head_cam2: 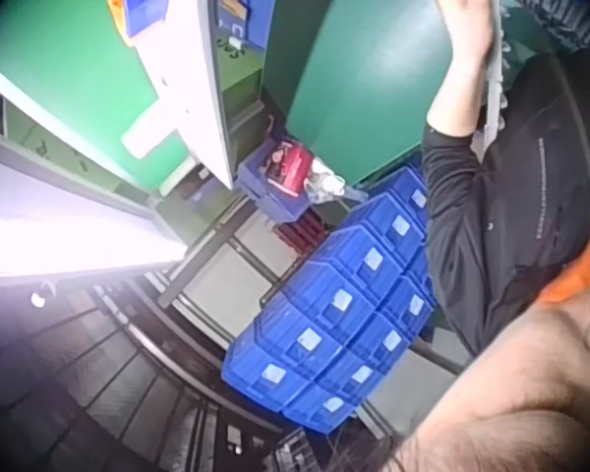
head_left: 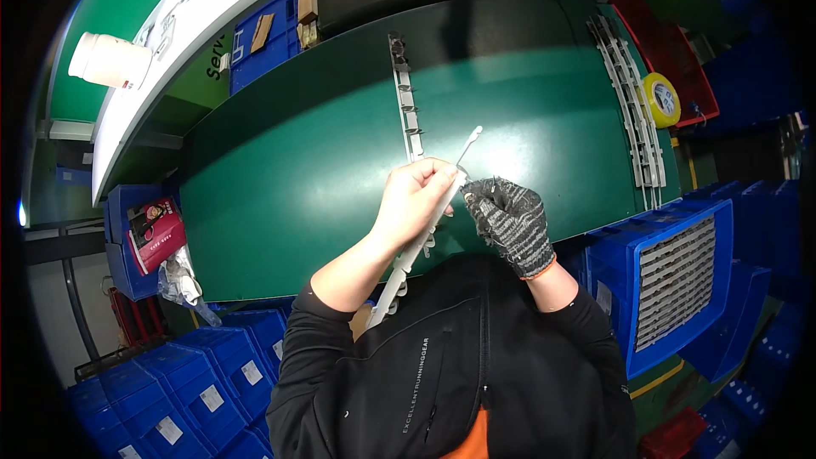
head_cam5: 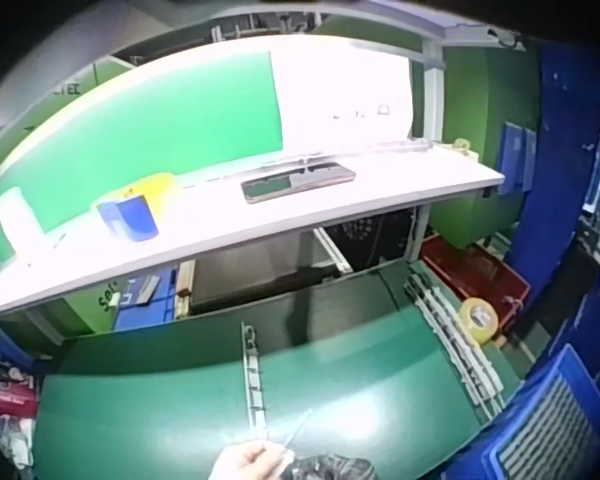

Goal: The person trims molded plastic parts with a small blade, fits the pieces together by hand, and stacks them into a plastic crate.

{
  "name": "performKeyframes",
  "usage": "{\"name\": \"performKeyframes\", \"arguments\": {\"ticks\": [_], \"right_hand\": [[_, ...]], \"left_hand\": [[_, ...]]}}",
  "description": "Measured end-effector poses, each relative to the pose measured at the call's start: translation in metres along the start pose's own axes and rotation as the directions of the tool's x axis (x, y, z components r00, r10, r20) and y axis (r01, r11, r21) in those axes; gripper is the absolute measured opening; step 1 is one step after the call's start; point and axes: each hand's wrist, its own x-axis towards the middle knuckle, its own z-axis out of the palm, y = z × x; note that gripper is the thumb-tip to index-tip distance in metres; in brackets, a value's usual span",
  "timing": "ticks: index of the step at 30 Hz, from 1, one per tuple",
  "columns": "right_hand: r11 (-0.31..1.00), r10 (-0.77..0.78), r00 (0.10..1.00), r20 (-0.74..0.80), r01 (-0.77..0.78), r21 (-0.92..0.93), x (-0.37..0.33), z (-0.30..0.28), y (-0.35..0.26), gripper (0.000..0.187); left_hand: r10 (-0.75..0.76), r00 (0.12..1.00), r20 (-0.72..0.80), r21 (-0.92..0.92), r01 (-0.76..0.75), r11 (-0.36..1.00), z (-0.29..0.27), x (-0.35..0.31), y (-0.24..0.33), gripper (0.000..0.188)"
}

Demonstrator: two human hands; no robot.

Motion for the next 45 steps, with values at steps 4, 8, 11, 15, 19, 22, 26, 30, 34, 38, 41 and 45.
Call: {"name": "performKeyframes", "arguments": {"ticks": [4, 8, 11, 15, 19, 22, 26, 30, 34, 38, 41, 45], "right_hand": [[0.997, -0.053, 0.993, -0.101, 0.059, 0.054, 0.000, 0.007, 0.005, 0.010], [0.970, -0.227, 0.967, -0.114, 0.214, -0.117, -0.003, 0.008, -0.005, 0.011], [0.985, -0.140, 0.987, -0.085, 0.130, -0.113, -0.003, 0.007, -0.004, 0.012], [0.998, -0.041, 0.991, -0.124, 0.047, 0.042, -0.001, 0.009, 0.005, 0.012], [0.996, -0.060, 0.987, -0.151, 0.069, 0.057, -0.001, 0.010, 0.005, 0.010], [0.993, -0.040, 0.986, -0.160, 0.056, 0.099, -0.003, 0.010, 0.001, 0.008], [0.994, -0.098, 0.977, -0.189, 0.104, 0.020, -0.002, 0.011, 0.005, 0.007], [0.989, -0.145, 0.972, -0.186, 0.139, -0.044, 0.000, 0.010, 0.005, 0.006], [0.923, -0.307, 0.940, -0.147, 0.257, -0.285, -0.001, 0.007, 0.002, 0.008], [0.928, -0.354, 0.933, -0.057, 0.344, -0.141, -0.004, 0.008, 0.011, 0.010], [0.988, -0.156, 0.982, -0.110, 0.157, -0.002, -0.005, 0.010, 0.003, 0.012], [0.990, -0.138, 0.979, -0.152, 0.140, 0.003, -0.003, 0.011, -0.002, 0.012]], "left_hand": [[0.311, 0.947, -0.079, 0.454, -0.243, 0.857, 0.009, -0.006, 0.002, 0.017], [0.402, 0.908, -0.120, 0.488, -0.298, 0.820, 0.009, -0.006, 0.001, 0.014], [0.371, 0.920, -0.127, 0.452, -0.280, 0.847, 0.009, -0.006, 0.004, 0.013], [0.357, 0.927, -0.113, 0.410, -0.284, 0.867, 0.011, -0.007, 0.004, 0.012], [0.370, 0.923, -0.105, 0.428, -0.294, 0.854, 0.012, -0.008, 0.001, 0.012], [0.382, 0.920, -0.091, 0.415, -0.314, 0.854, 0.013, -0.008, 0.001, 0.012], [0.360, 0.929, -0.087, 0.381, -0.303, 0.874, 0.013, -0.009, 0.003, 0.013], [0.317, 0.945, -0.078, 0.356, -0.271, 0.894, 0.012, -0.009, 0.001, 0.014], [0.288, 0.956, -0.056, 0.319, -0.256, 0.913, 0.009, -0.007, 0.000, 0.015], [0.233, 0.968, -0.091, 0.127, -0.221, 0.967, 0.005, -0.005, 0.003, 0.020], [0.176, 0.982, -0.063, 0.109, -0.168, 0.980, 0.003, -0.004, 0.004, 0.020], [0.182, 0.981, -0.075, 0.089, -0.175, 0.981, 0.006, -0.003, 0.000, 0.019]]}}
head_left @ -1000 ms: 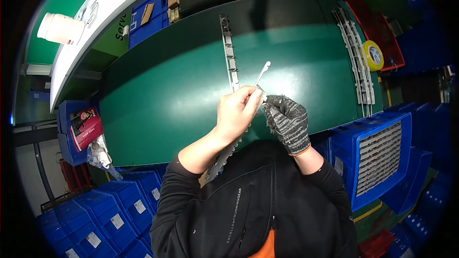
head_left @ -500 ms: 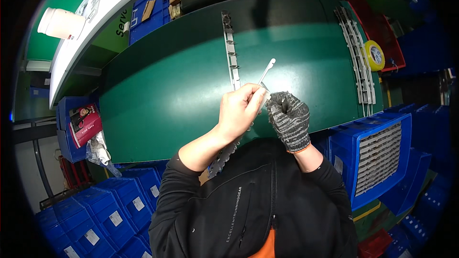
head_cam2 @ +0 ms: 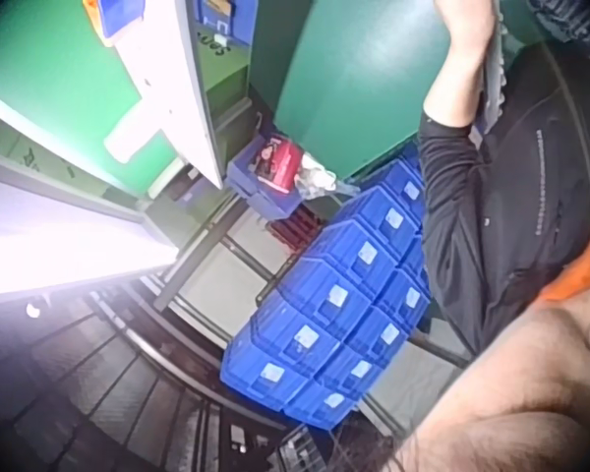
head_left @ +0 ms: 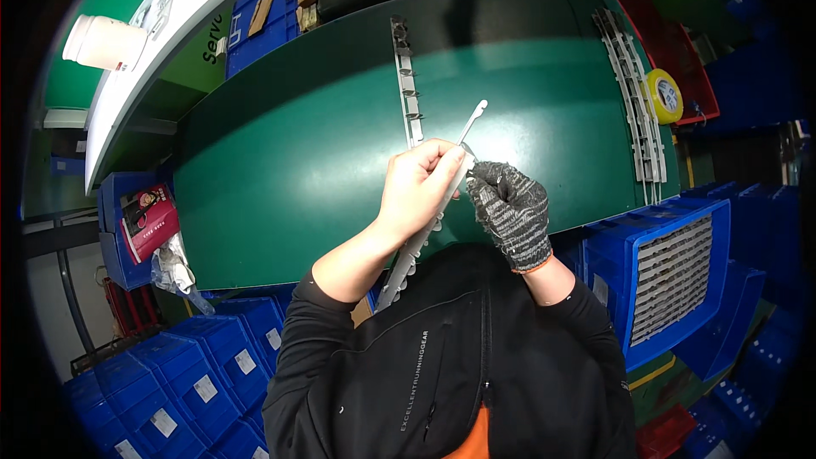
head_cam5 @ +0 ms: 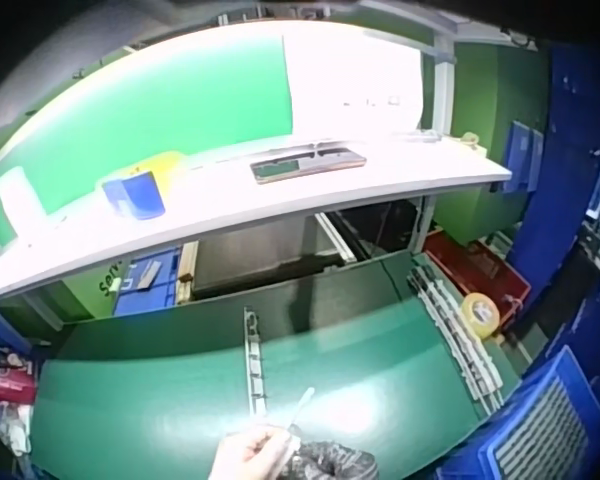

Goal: The person trims molded plastic parts with a small blade, fits the pieces together by hand, and stacks them into a plastic crate.

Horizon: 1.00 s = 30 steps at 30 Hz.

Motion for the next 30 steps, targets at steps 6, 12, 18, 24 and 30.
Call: {"name": "performKeyframes", "arguments": {"ticks": [6, 12, 18, 24, 30], "right_hand": [[1.000, 0.014, 0.999, -0.034, -0.014, -0.001, 0.002, 0.000, 0.003, 0.008], [0.974, -0.163, 0.983, -0.086, 0.146, -0.175, 0.004, 0.001, -0.001, 0.008], [0.934, -0.261, 0.963, -0.060, 0.236, -0.267, 0.005, -0.001, 0.001, 0.007], [0.998, 0.046, 0.997, -0.061, -0.043, 0.052, 0.004, -0.008, 0.002, 0.006], [0.934, 0.172, 0.980, 0.102, -0.195, 0.298, 0.001, -0.013, 0.002, 0.009]], "left_hand": [[0.099, 0.995, -0.015, 0.194, -0.094, 0.977, 0.004, -0.004, 0.008, 0.016], [0.145, 0.989, -0.020, 0.215, -0.137, 0.967, 0.006, -0.004, 0.005, 0.015], [0.098, 0.994, -0.041, 0.087, -0.094, 0.992, 0.007, -0.002, 0.001, 0.017], [-0.052, 0.998, 0.043, -0.072, 0.055, 0.996, -0.001, 0.001, 0.006, 0.018], [-0.137, 0.977, 0.161, -0.212, 0.170, 0.963, -0.007, 0.005, 0.008, 0.022]]}}
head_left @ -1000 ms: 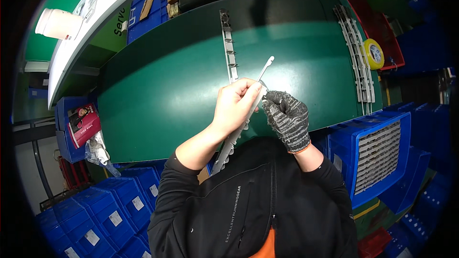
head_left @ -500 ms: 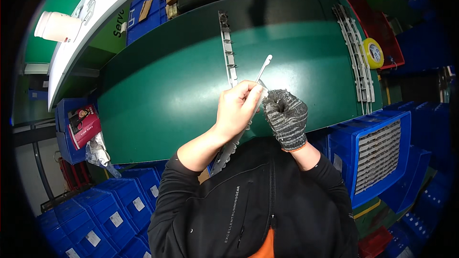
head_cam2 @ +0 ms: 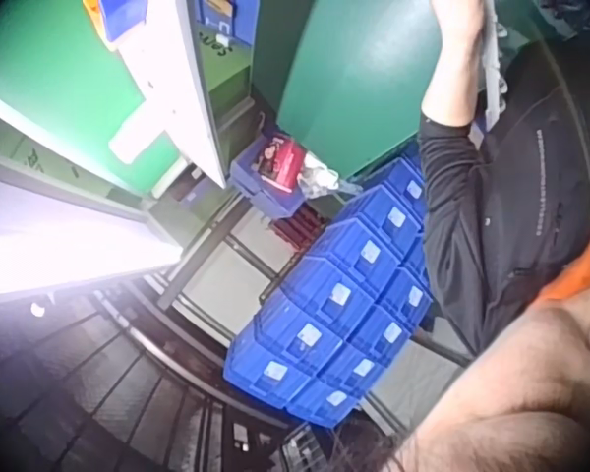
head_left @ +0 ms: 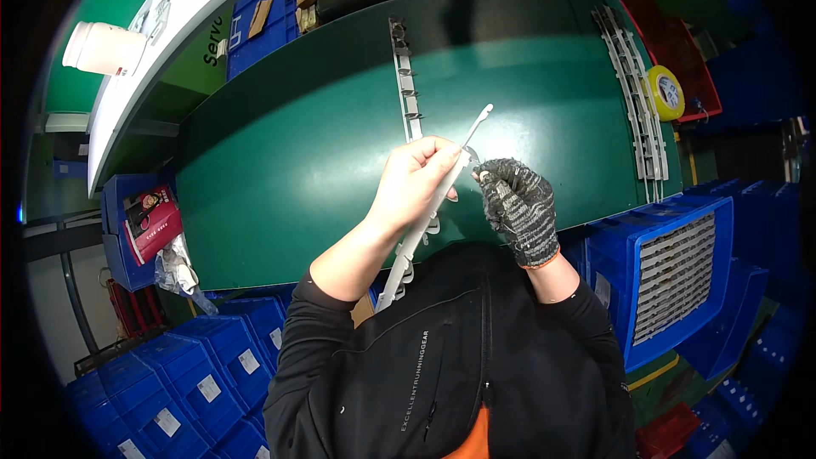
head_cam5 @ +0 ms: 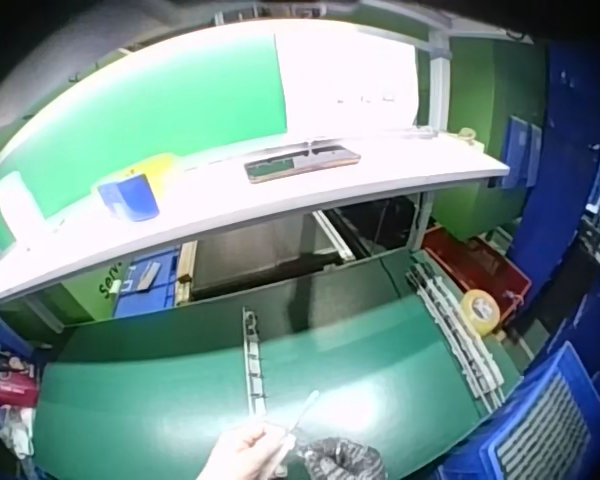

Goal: The person trims molded plastic parts with a small blade, fits the pieces together by hand, and stacks them into a plastic crate.

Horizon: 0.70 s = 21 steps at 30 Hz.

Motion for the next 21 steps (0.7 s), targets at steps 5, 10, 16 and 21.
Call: {"name": "performKeyframes", "arguments": {"ticks": [5, 10, 16, 21], "right_hand": [[0.958, -0.157, 0.985, 0.072, 0.170, -0.230, -0.001, -0.004, 0.003, 0.011], [0.699, -0.411, 0.894, 0.178, 0.434, -0.569, -0.002, -0.007, -0.003, 0.013], [0.306, -0.546, 0.752, 0.370, 0.590, -0.747, -0.002, -0.012, 0.002, 0.010], [0.219, -0.548, 0.730, 0.409, 0.596, -0.772, 0.000, -0.010, 0.001, 0.007]], "left_hand": [[-0.026, 0.999, 0.026, -0.053, 0.028, 0.998, 0.001, -0.001, 0.000, 0.022], [-0.037, 0.999, 0.030, -0.125, 0.041, 0.991, 0.001, -0.001, 0.000, 0.019], [-0.038, 0.994, 0.103, -0.187, 0.057, 0.981, -0.004, 0.002, -0.002, 0.022], [-0.053, 0.993, 0.107, -0.191, 0.073, 0.979, -0.005, 0.003, -0.003, 0.022]]}}
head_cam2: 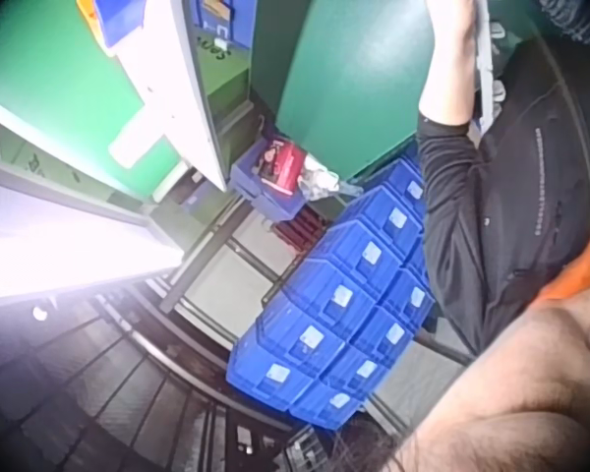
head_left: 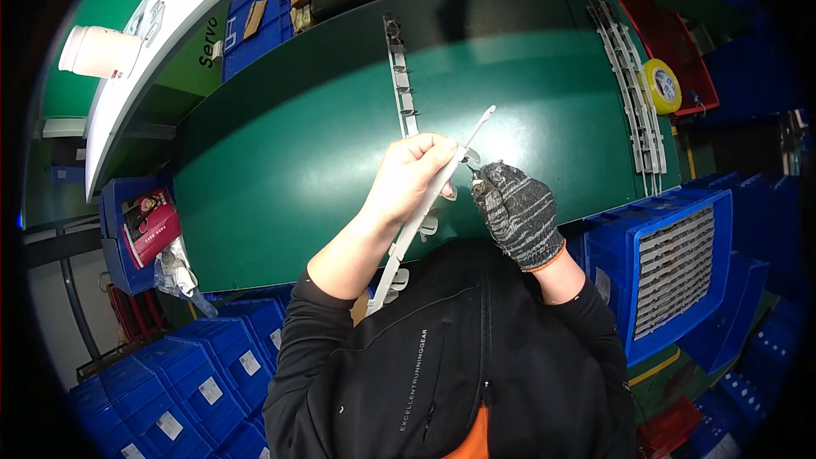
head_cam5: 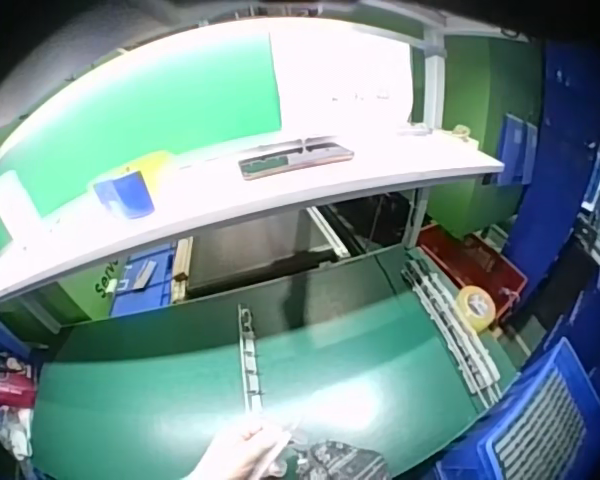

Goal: The person trims molded plastic parts with a small blade, fits the pieces together by hand, and stacks them into a plastic crate.

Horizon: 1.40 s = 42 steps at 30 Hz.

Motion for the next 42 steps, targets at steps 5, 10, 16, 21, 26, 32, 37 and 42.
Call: {"name": "performKeyframes", "arguments": {"ticks": [5, 10, 16, 21, 26, 32, 37, 42], "right_hand": [[0.993, 0.090, 0.996, 0.020, -0.091, 0.079, 0.001, 0.003, -0.004, 0.007], [0.997, 0.041, 0.999, 0.015, -0.042, 0.061, 0.002, 0.000, -0.008, 0.008], [0.990, 0.137, 0.991, -0.001, -0.137, -0.017, 0.007, -0.016, -0.007, 0.009], [0.985, 0.144, 0.987, 0.065, -0.137, -0.108, 0.010, -0.018, -0.005, 0.011], [0.986, 0.109, 0.994, 0.007, -0.108, -0.125, 0.008, -0.013, -0.002, 0.012], [0.971, 0.117, 0.993, -0.008, -0.116, -0.208, 0.011, -0.011, -0.006, 0.014], [0.972, 0.106, 0.991, -0.076, -0.120, -0.204, 0.007, -0.001, -0.003, 0.010], [0.352, 0.209, 0.870, 0.446, -0.493, 0.796, -0.002, -0.002, 0.014, 0.028]], "left_hand": [[0.007, 0.999, -0.032, -0.017, -0.008, 1.000, 0.004, 0.000, 0.000, 0.020], [0.001, 1.000, -0.010, 0.017, -0.001, 1.000, 0.002, 0.001, -0.001, 0.022], [-0.020, 1.000, -0.010, 0.002, 0.020, 1.000, 0.002, 0.000, 0.000, 0.021], [-0.014, 1.000, -0.003, -0.002, 0.014, 1.000, 0.004, 0.000, 0.000, 0.021], [-0.021, 1.000, 0.006, -0.026, 0.021, 0.999, 0.005, 0.000, 0.000, 0.020], [-0.007, 1.000, 0.013, -0.032, 0.007, 0.999, 0.005, 0.002, -0.001, 0.020], [-0.015, 1.000, 0.014, -0.078, 0.016, 0.997, 0.007, 0.003, -0.005, 0.020], [-0.054, 0.998, -0.012, -0.001, 0.054, 0.999, 0.011, -0.002, 0.000, 0.020]]}}
